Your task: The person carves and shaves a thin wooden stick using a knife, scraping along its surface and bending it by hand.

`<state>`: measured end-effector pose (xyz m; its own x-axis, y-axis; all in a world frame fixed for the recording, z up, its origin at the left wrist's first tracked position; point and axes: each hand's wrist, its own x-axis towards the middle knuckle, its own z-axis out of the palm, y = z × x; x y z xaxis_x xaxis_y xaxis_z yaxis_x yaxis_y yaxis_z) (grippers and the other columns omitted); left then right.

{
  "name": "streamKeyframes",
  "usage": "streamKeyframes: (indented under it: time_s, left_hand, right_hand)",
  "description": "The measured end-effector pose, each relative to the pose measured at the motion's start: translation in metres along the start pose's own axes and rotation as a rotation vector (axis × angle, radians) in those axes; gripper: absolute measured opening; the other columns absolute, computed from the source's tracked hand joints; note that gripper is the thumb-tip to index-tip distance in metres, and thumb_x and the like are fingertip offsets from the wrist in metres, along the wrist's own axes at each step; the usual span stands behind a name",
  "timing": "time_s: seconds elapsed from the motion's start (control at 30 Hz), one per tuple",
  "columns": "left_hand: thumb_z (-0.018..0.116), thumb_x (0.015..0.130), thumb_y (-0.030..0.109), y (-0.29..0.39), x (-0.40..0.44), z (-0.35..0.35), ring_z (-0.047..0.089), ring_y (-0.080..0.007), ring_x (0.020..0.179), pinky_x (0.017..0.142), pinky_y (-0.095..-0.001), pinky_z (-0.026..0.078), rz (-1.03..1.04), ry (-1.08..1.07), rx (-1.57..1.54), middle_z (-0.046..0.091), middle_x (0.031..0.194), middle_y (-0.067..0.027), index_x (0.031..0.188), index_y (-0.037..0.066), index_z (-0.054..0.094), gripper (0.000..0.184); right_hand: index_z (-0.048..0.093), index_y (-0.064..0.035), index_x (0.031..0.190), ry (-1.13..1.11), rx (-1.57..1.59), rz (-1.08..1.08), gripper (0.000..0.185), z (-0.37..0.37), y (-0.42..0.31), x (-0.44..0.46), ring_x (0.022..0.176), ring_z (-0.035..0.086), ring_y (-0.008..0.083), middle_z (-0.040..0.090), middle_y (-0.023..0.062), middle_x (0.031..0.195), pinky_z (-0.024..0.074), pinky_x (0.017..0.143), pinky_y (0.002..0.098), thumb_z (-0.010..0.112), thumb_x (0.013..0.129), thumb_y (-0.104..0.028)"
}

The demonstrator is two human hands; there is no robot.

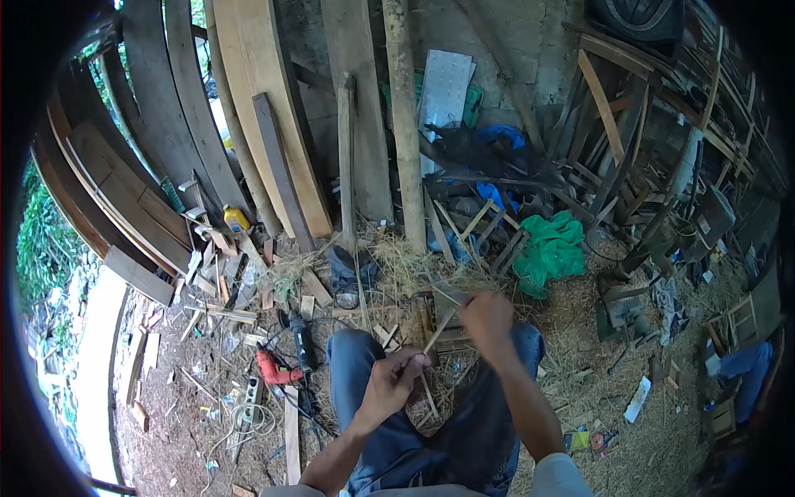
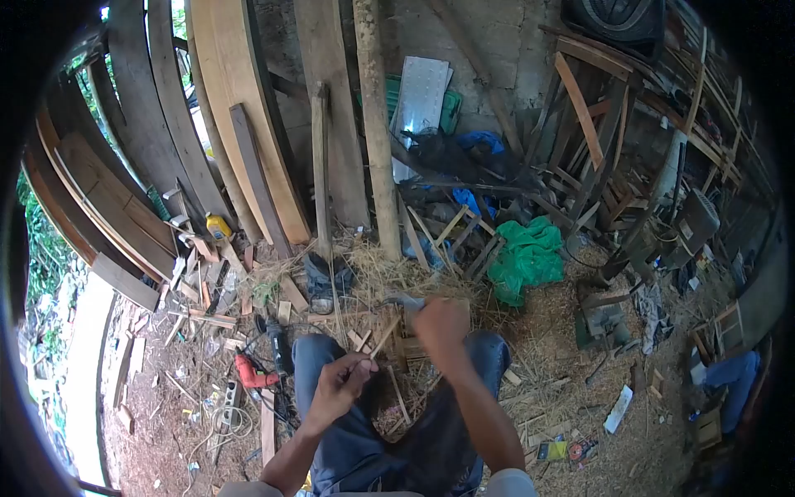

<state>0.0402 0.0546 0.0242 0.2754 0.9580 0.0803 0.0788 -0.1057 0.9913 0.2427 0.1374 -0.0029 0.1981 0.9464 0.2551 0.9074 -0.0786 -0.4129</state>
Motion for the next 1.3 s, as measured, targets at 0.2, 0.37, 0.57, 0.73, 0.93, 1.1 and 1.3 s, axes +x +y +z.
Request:
streamKeyframes:
  time_s: [0.2, 0.37, 0.57, 0.73, 0.93, 1.1, 1.3]
  left_hand:
    - [0.057, 0.091, 0.009, 0.009, 0.001, -0.018, 0.047, -0.0073, 0.051, 0.047, -0.0266, 0.038, 0.033, 0.162, 0.153, 0.059, 0.064, -0.0067, 0.096, -0.001, 0.064, 0.013]
    - [0.060, 0.089, 0.008, 0.008, 0.006, -0.010, 0.048, -0.0091, 0.048, 0.046, -0.0286, 0.037, 0.124, 0.197, 0.270, 0.057, 0.059, -0.0108, 0.095, -0.001, 0.064, 0.012]
    - [0.059, 0.088, 0.007, 0.003, 0.016, -0.012, 0.051, -0.0147, 0.045, 0.045, -0.0296, 0.038, 0.155, 0.249, 0.301, 0.058, 0.059, -0.0133, 0.095, 0.000, 0.064, 0.011]
    - [0.059, 0.088, 0.008, 0.005, 0.020, -0.020, 0.058, -0.0201, 0.047, 0.046, -0.0318, 0.042, 0.105, 0.256, 0.296, 0.059, 0.061, -0.0170, 0.094, 0.000, 0.063, 0.011]
    - [0.058, 0.089, 0.007, 0.002, 0.012, -0.019, 0.050, -0.0087, 0.049, 0.047, -0.0261, 0.038, 0.120, 0.274, 0.325, 0.058, 0.060, -0.0097, 0.092, 0.000, 0.065, 0.011]
    - [0.060, 0.088, 0.006, -0.006, 0.011, -0.025, 0.051, -0.0092, 0.048, 0.045, -0.0261, 0.038, 0.153, 0.342, 0.375, 0.059, 0.061, -0.0111, 0.092, 0.000, 0.064, 0.009]
    - [0.062, 0.087, 0.006, 0.001, 0.006, -0.019, 0.047, -0.0074, 0.046, 0.044, -0.0250, 0.036, 0.182, 0.326, 0.399, 0.060, 0.061, -0.0097, 0.092, 0.000, 0.064, 0.008]
  right_hand:
    - [0.067, -0.0069, 0.070, 0.088, 0.151, -0.026, 0.014, -0.022, -0.009, -0.012, 0.058, 0.062, 0.0333, 0.061, 0.0153, 0.059, 0.0508, 0.058, 0.0419, 0.067, 0.073, -0.020]
    - [0.067, -0.0039, 0.068, 0.008, 0.102, -0.249, 0.019, -0.017, -0.037, -0.024, 0.055, 0.062, 0.0327, 0.060, 0.0158, 0.058, 0.0497, 0.056, 0.0431, 0.064, 0.077, -0.021]
    - [0.069, -0.0077, 0.071, 0.035, -0.056, -0.096, 0.017, 0.011, -0.022, 0.005, 0.053, 0.060, 0.0335, 0.062, 0.0146, 0.059, 0.0471, 0.054, 0.0447, 0.062, 0.078, -0.021]
    - [0.071, -0.0098, 0.077, 0.103, -0.027, -0.274, 0.014, 0.023, -0.035, -0.006, 0.058, 0.064, 0.0335, 0.063, 0.0178, 0.064, 0.0506, 0.059, 0.0452, 0.062, 0.077, -0.021]
    - [0.069, -0.0048, 0.075, 0.004, -0.103, 0.126, 0.020, 0.021, -0.002, 0.034, 0.061, 0.066, 0.0315, 0.064, 0.0157, 0.064, 0.0533, 0.059, 0.0421, 0.066, 0.077, -0.024]
    - [0.069, -0.0016, 0.077, -0.051, 0.067, 0.040, 0.028, -0.004, -0.014, 0.007, 0.056, 0.063, 0.0254, 0.063, 0.0115, 0.062, 0.0493, 0.053, 0.0355, 0.065, 0.082, -0.028]
    - [0.065, -0.0037, 0.084, -0.361, 1.213, 0.142, 0.023, -0.005, -0.036, -0.016, 0.050, 0.039, 0.0061, 0.049, -0.0030, 0.059, 0.0292, 0.047, 0.0266, 0.063, 0.089, -0.026]
